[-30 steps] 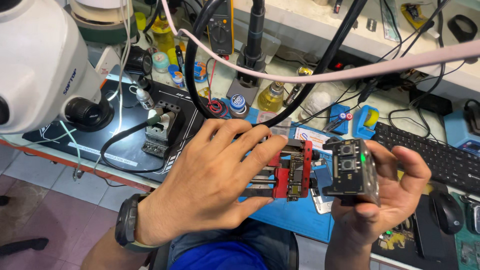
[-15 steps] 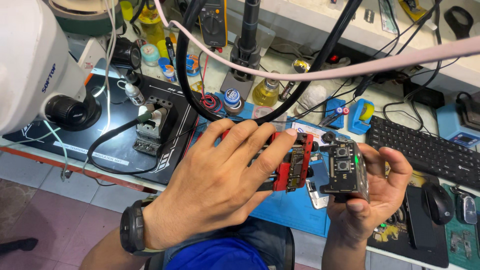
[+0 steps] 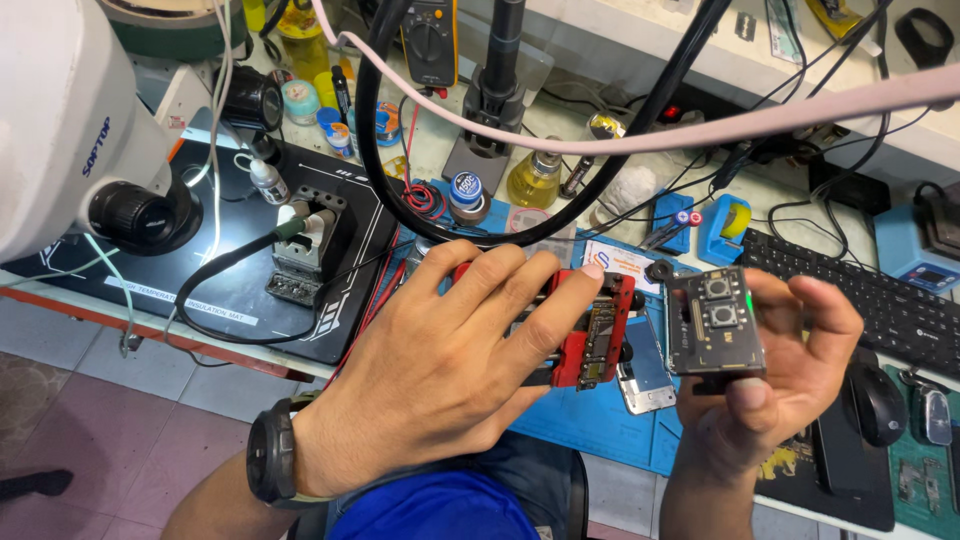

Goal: The person secures a small circuit board in a red clamp, applies liquid from a bottle, and uses a hot air gun with tweezers to heat and adjust components. They then connect a power supply to test the board, which lights up green.

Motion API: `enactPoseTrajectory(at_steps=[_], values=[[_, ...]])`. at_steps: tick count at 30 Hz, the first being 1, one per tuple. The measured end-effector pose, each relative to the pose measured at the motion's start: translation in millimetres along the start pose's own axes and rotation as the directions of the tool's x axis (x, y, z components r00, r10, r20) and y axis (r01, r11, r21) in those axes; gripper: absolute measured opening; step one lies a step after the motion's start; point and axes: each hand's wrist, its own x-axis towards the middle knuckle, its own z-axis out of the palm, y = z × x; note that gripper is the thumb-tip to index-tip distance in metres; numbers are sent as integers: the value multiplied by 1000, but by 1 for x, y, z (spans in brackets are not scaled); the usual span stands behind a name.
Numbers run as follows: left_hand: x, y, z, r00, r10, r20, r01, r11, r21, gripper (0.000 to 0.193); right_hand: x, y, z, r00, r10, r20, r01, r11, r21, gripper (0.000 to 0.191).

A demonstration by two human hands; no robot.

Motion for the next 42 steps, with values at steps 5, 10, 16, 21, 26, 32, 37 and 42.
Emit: enactPoseTrajectory(at_steps=[5,10,16,21,26,32,37,42], values=[[-3,0,0,1000,0,14,0,1000,0,92,30,-7,-1,995,5,102,5,996,-94,72],[-9,-2,-2,1000,-13,9,13,1000,-9,97,46,-14,2,974,78,213,-44,987,-157,72],[-15,-12,1,1000,-21,-8,21,999,-25,99,22,-37,4,939,80,336,8,967,-254,71],[-22,-20,9,999,-31,-28,27,991,-129,94,11,-47,2,905,58,422,18,985,-173,71],[-33,-26,30,997,-71,-5,69,980,-188,93,9,-42,-8,917,88,390,18,965,-261,72],[-52,-37,68,994,-94,46,103,961,-257,89,9,-16,-20,936,114,333,3,943,-333,71],[-63,-44,110,984,-141,110,169,933,-316,90,-2,5,-32,899,250,360,-63,887,-458,69],[-78,-51,149,951,-225,211,282,912,-298,90,-34,27,-44,816,477,328,-231,787,-571,75]])
